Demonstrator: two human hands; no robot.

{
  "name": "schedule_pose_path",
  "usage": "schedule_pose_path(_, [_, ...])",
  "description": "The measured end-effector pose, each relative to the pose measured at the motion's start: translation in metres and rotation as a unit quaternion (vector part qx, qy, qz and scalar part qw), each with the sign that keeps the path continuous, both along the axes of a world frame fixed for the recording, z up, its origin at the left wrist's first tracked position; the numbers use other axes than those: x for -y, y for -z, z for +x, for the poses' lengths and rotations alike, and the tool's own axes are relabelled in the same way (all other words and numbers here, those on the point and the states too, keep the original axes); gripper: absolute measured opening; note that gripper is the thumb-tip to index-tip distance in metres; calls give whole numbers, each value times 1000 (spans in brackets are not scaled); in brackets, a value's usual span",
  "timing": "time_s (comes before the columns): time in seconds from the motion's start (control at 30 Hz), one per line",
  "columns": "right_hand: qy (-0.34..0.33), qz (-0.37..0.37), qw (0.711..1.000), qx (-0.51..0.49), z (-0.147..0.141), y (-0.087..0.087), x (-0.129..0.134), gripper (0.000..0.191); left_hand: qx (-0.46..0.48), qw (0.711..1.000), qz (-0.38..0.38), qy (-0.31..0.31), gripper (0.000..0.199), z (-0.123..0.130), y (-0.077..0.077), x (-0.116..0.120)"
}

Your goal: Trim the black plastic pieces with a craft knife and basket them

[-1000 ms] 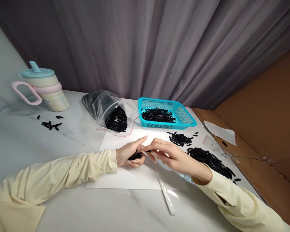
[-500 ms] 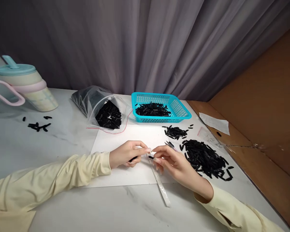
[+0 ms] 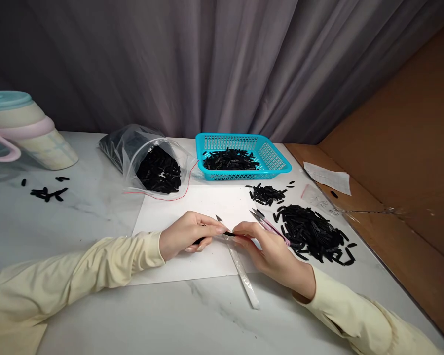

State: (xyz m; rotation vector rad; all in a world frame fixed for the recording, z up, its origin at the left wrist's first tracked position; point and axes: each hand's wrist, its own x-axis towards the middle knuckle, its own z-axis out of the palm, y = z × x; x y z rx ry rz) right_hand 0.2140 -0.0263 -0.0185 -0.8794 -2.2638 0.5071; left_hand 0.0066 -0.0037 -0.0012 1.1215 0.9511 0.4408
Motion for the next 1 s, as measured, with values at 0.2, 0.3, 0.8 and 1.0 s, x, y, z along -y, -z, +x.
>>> schedule_pose_path(0.2, [9,3,1000,3,0,2,0,10,23,1000,-15,7,33,-1,-3,2])
schedule_pose_path(0.3, [19,-22,1000,-4,-1,3,0,8,23,999,-27,-17,33,0,-3,3])
schedule_pose_path(0.8, [12,-90,994,-61,-5,-1,0,13,37,996,-34,-75,27,3,2,7])
schedule_pose_path(1.0, [19,-106,992,-69,-7,-3,2,11,33,995,-18,-91,24,4,3,10])
